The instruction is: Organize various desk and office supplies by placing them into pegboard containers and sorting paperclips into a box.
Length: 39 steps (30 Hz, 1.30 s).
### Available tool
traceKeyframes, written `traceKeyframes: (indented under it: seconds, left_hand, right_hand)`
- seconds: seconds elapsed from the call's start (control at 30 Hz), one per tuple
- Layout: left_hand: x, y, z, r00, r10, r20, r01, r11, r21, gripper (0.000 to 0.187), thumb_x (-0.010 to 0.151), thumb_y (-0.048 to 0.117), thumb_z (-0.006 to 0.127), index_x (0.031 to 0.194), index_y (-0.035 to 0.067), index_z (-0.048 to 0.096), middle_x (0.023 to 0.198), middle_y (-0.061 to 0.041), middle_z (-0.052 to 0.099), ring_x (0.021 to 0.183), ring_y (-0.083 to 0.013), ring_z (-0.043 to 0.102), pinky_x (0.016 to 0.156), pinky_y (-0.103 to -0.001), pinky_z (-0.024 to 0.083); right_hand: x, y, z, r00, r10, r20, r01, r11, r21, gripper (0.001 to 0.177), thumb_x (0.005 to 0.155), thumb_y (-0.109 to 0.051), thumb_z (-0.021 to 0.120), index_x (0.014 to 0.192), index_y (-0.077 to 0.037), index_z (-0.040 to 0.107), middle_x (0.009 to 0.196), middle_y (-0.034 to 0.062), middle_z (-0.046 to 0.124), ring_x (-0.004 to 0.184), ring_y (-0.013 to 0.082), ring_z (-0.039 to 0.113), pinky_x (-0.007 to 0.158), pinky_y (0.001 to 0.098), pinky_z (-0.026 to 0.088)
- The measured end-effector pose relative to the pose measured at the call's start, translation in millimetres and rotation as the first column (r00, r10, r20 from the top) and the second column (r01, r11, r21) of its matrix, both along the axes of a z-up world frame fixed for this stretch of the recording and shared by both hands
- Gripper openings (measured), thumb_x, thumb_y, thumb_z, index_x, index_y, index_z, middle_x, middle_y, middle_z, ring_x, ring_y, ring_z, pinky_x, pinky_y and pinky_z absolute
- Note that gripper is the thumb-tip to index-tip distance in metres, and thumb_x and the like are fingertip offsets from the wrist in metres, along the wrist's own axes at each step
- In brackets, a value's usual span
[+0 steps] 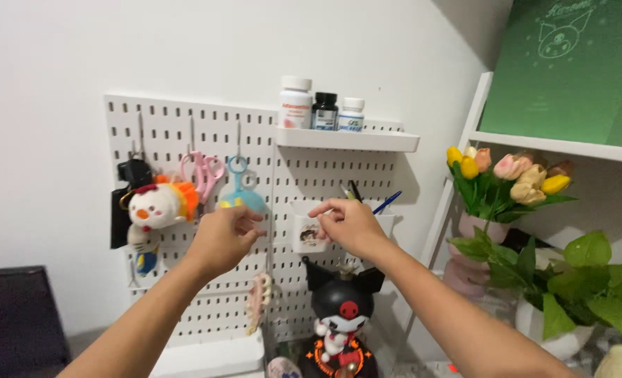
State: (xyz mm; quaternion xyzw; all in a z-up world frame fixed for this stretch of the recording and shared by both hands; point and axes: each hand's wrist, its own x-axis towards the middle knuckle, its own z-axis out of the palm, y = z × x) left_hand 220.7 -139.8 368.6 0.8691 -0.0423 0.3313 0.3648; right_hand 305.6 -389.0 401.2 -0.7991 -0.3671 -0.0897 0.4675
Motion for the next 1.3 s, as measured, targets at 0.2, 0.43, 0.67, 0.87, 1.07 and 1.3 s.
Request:
traceKeyframes:
  seconds: [0.2, 0.43, 0.67, 0.87, 1.07, 1.3]
  left_hand:
    - [-46.7, 29.2, -30.2, 0.990, -0.119, -0.074, 0.115, 0.992, -0.051, 0.026, 0.085, 0.010, 0.066, 0.109, 0.004, 0.075, 0.088, -0.008, 0.084, 0.081, -0.0139, 0.081, 0.074, -0.028, 0.062]
    - [-100.0, 65.9, -94.7, 0.942, -0.247, -0.225, 0.200, 0.956, -0.214, 0.023, 0.089, 0.009, 0.061, 0.106, 0.001, 0.074, 0.085, -0.009, 0.082, 0.073, -0.0182, 0.079, 0.067, -0.031, 0.063]
    - [-153.1, 113.8, -172.5, 0.910, -0.127, -0.394, 0.056, 0.981, -0.187, 0.021, 0.089, 0.014, 0.067, 0.105, 0.004, 0.074, 0.083, -0.009, 0.082, 0.074, -0.0160, 0.080, 0.068, -0.031, 0.062]
    - [-179.5, 156.5, -227.5, 0.903, -0.054, -0.426, 0.007, 0.994, -0.113, 0.019, 0.086, 0.016, 0.071, 0.101, 0.005, 0.076, 0.084, -0.007, 0.082, 0.076, -0.0171, 0.078, 0.072, -0.031, 0.060]
    - [-201.6, 172.3, -286.0, 0.833, -0.025, -0.552, -0.060, 0.989, -0.134, 0.019, 0.084, 0.016, 0.075, 0.100, 0.007, 0.076, 0.085, -0.008, 0.081, 0.075, -0.0175, 0.078, 0.071, -0.032, 0.060]
    - [-204.6, 191.0, -369.6, 0.783, -0.093, -0.615, -0.042, 0.978, -0.202, 0.012, 0.082, 0.006, 0.074, 0.093, 0.003, 0.076, 0.086, -0.008, 0.082, 0.076, -0.0149, 0.079, 0.074, -0.030, 0.061]
  right_hand:
    - [-45.5, 55.6, -25.1, 0.986, 0.111, -0.127, -0.116, 0.993, -0.036, 0.026, 0.093, -0.014, 0.057, 0.109, -0.004, 0.076, 0.072, 0.0032, 0.072, 0.060, 0.0078, 0.063, 0.057, 0.0247, 0.053]
    - [-94.7, 111.2, -99.7, 0.904, 0.255, -0.343, -0.277, 0.961, -0.017, 0.027, 0.094, -0.013, 0.057, 0.113, -0.003, 0.073, 0.077, 0.0015, 0.072, 0.068, 0.0056, 0.067, 0.064, 0.0236, 0.055]
    - [-142.2, 154.7, -181.2, 0.853, 0.275, -0.443, -0.378, 0.912, -0.161, 0.025, 0.096, -0.012, 0.060, 0.114, 0.000, 0.072, 0.084, 0.0075, 0.075, 0.068, 0.0104, 0.068, 0.064, 0.0262, 0.057]
    - [-173.4, 184.3, -240.9, 0.824, 0.288, -0.487, -0.430, 0.879, -0.207, 0.026, 0.093, -0.012, 0.059, 0.113, -0.001, 0.072, 0.093, 0.0080, 0.078, 0.072, 0.0136, 0.074, 0.069, 0.0272, 0.060]
    - [-196.3, 204.5, -303.5, 0.829, 0.159, -0.536, -0.373, 0.872, -0.319, 0.026, 0.091, -0.013, 0.061, 0.111, -0.003, 0.074, 0.096, 0.0073, 0.078, 0.075, 0.0136, 0.076, 0.064, 0.0300, 0.060]
    - [-200.2, 220.8, -378.4, 0.791, 0.070, -0.608, -0.321, 0.893, -0.315, 0.022, 0.091, -0.015, 0.063, 0.107, -0.004, 0.074, 0.095, 0.0090, 0.077, 0.077, 0.0186, 0.075, 0.066, 0.0337, 0.062]
